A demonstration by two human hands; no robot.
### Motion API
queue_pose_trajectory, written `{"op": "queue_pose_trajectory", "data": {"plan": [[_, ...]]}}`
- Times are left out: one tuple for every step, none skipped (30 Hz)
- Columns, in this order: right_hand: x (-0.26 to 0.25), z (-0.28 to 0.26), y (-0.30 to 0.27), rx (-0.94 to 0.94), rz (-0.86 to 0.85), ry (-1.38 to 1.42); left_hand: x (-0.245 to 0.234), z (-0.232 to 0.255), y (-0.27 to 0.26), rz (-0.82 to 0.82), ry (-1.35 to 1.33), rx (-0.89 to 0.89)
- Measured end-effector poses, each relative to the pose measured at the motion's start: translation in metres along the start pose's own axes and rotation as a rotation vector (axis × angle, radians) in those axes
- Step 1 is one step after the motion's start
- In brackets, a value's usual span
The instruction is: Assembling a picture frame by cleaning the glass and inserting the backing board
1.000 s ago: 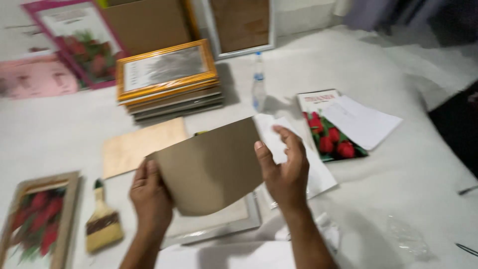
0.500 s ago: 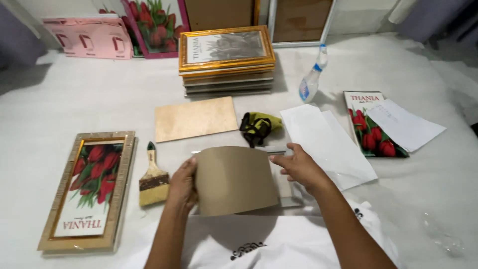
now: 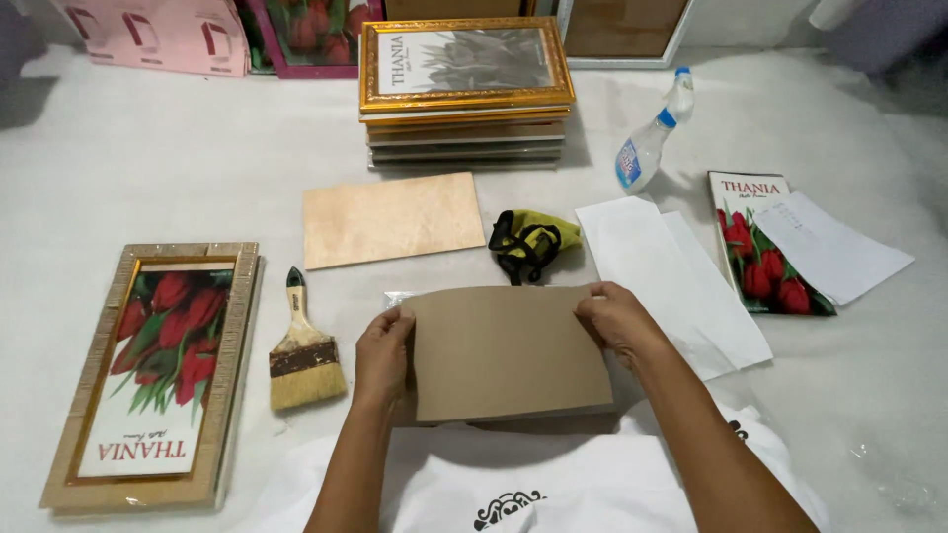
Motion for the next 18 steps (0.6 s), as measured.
{"op": "queue_pose_trajectory", "data": {"plan": [[-0.004, 0.009, 0.009, 0.006, 0.000, 0.000, 0.005, 0.006, -0.006, 0.000, 0.001, -0.005], [-0.013, 0.014, 0.017, -0.030, 0.054, 0.006, 0.011, 0.020, -0.012, -0.010, 0.089, 0.055], [-0.021, 0.019, 0.024, -0.064, 0.105, 0.010, 0.016, 0.033, -0.020, -0.018, 0.176, 0.114], [-0.018, 0.013, 0.016, -0.058, 0.103, 0.008, 0.019, 0.036, -0.022, -0.016, 0.176, 0.107], [-0.017, -0.001, 0.006, -0.123, 0.142, -0.019, 0.021, 0.047, -0.026, -0.008, 0.223, 0.185], [-0.016, -0.015, -0.004, -0.189, 0.181, -0.046, 0.023, 0.059, -0.031, -0.001, 0.270, 0.262], [-0.015, -0.012, -0.002, -0.185, 0.173, -0.046, 0.022, 0.058, -0.032, 0.007, 0.273, 0.259], [-0.017, -0.016, -0.004, -0.242, 0.211, -0.078, 0.022, 0.062, -0.034, 0.010, 0.303, 0.297], [-0.021, -0.020, -0.006, -0.300, 0.254, -0.108, 0.024, 0.067, -0.034, 0.008, 0.333, 0.337], [-0.022, -0.017, -0.003, -0.299, 0.251, -0.106, 0.022, 0.065, -0.035, 0.010, 0.335, 0.335], [-0.022, -0.015, -0.001, -0.280, 0.262, -0.221, 0.022, 0.064, -0.034, 0.018, 0.380, 0.320], [-0.023, -0.014, 0.001, -0.261, 0.273, -0.336, 0.021, 0.062, -0.034, 0.027, 0.425, 0.305], [-0.023, -0.010, 0.003, -0.259, 0.270, -0.335, 0.019, 0.057, -0.030, 0.028, 0.427, 0.303], [-0.022, -0.004, 0.006, -0.220, 0.260, -0.438, 0.015, 0.049, -0.026, 0.059, 0.538, 0.256], [-0.020, -0.001, 0.011, -0.184, 0.251, -0.538, 0.011, 0.044, -0.020, 0.089, 0.648, 0.212], [-0.018, 0.000, 0.008, -0.186, 0.250, -0.535, 0.013, 0.045, -0.024, 0.091, 0.650, 0.215], [-0.015, 0.001, 0.007, -0.170, 0.230, -0.587, 0.015, 0.043, -0.026, 0.093, 0.735, 0.166], [-0.011, 0.003, 0.006, -0.155, 0.209, -0.639, 0.017, 0.041, -0.029, 0.095, 0.820, 0.116]]}}
Point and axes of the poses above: each hand's wrist, its own y-axis towards the middle knuckle, its own x-axis out of the palm, z = x × y, the point moved 10 cm from there along y, towards the middle knuckle, and after that the axes turned 7 degrees about -z, right-handed, at the moved point
